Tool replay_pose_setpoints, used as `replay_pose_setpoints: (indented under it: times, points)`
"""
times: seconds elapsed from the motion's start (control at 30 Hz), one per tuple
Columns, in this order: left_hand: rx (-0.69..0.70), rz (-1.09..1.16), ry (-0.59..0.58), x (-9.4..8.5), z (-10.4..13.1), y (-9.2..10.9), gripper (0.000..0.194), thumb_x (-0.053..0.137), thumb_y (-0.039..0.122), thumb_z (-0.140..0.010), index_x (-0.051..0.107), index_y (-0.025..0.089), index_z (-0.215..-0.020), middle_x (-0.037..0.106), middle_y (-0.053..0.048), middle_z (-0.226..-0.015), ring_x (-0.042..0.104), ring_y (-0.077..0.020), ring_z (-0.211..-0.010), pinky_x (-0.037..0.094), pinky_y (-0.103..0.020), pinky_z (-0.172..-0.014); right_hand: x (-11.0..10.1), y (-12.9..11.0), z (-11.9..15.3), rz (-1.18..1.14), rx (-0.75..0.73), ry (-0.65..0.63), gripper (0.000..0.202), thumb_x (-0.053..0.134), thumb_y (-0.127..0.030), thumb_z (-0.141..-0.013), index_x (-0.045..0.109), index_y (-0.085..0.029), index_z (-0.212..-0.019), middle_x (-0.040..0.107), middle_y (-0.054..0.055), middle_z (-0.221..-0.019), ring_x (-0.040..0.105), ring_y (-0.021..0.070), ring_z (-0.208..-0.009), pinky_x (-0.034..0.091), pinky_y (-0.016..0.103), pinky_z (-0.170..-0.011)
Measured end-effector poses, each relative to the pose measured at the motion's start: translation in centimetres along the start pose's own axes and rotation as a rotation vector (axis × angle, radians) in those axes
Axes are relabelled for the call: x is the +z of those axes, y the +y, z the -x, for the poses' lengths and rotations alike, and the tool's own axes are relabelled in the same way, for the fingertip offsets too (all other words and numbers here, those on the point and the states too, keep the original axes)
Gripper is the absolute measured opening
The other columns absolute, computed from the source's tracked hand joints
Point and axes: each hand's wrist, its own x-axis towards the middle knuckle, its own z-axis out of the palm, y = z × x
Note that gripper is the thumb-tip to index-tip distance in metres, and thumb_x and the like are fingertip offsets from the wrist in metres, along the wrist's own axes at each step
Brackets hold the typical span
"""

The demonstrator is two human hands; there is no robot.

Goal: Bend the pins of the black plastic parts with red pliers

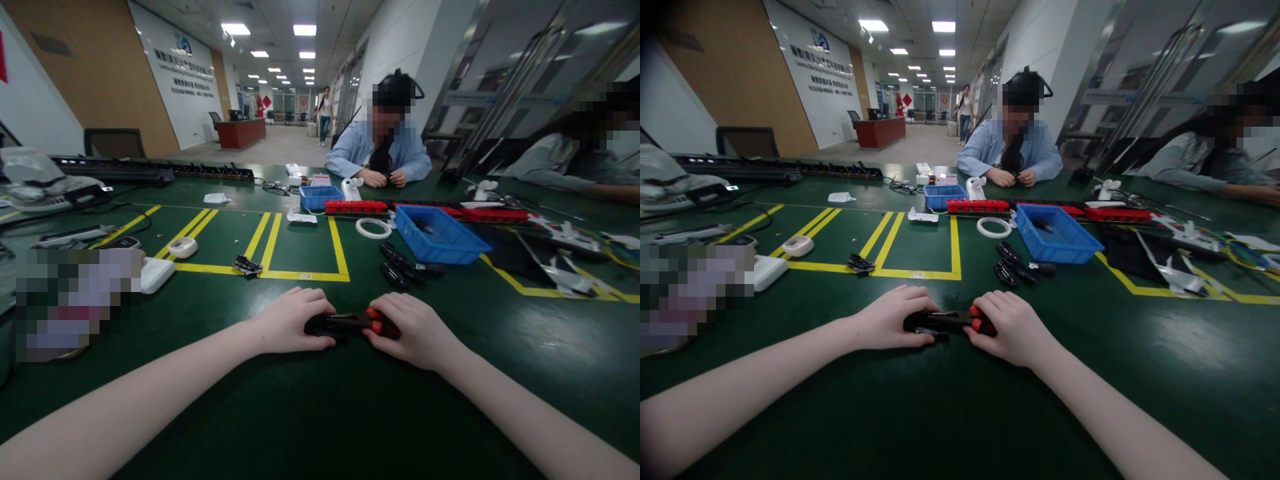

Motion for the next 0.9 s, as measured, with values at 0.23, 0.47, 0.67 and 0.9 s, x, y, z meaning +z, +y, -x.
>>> replay_pose_setpoints:
  times: [0.23,0.47,0.67,0.9]
  points:
    - [-0.005,-0.016,0.023,-0.03,0.08,0.20,0.033,0.069,0.040,-0.084,0.062,0.020,-0.110,0.063,-0.005,-0.105,0.060,-0.0222,-0.095,0.046,-0.035,-0.082,0.13,-0.05,0.00,-0.011,0.037,0.004,0.023,0.065,-0.035,-0.084,0.063,-0.015,-0.096,0.069,0.010,-0.088,0.064,0.0228,-0.077,0.049,0.035,-0.068]
    - [-0.003,0.026,0.026,0.10,0.10,0.17,0.032,0.070,0.040,-0.085,0.063,0.020,-0.109,0.063,-0.003,-0.102,0.060,-0.0212,-0.095,0.045,-0.034,-0.082,-0.18,-0.09,0.13,-0.017,0.028,-0.015,0.020,0.066,-0.032,-0.083,0.063,-0.015,-0.093,0.069,0.009,-0.086,0.063,0.0216,-0.075,0.049,0.034,-0.068]
    - [-0.002,0.036,0.024,0.04,0.13,0.19,0.033,0.069,0.040,-0.085,0.063,0.021,-0.111,0.063,-0.004,-0.103,0.060,-0.0216,-0.095,0.045,-0.035,-0.083,-0.26,0.03,0.20,-0.028,0.025,-0.026,0.021,0.067,-0.032,-0.083,0.064,-0.014,-0.094,0.069,0.009,-0.087,0.063,0.0213,-0.076,0.049,0.033,-0.068]
    - [-0.007,0.026,0.018,-0.02,0.18,0.29,0.035,0.070,0.039,-0.085,0.062,0.021,-0.113,0.063,-0.006,-0.108,0.059,-0.0228,-0.099,0.046,-0.037,-0.088,-0.21,0.00,0.13,-0.024,0.026,-0.029,0.021,0.066,-0.033,-0.084,0.063,-0.015,-0.095,0.068,0.009,-0.086,0.062,0.0209,-0.074,0.047,0.033,-0.067]
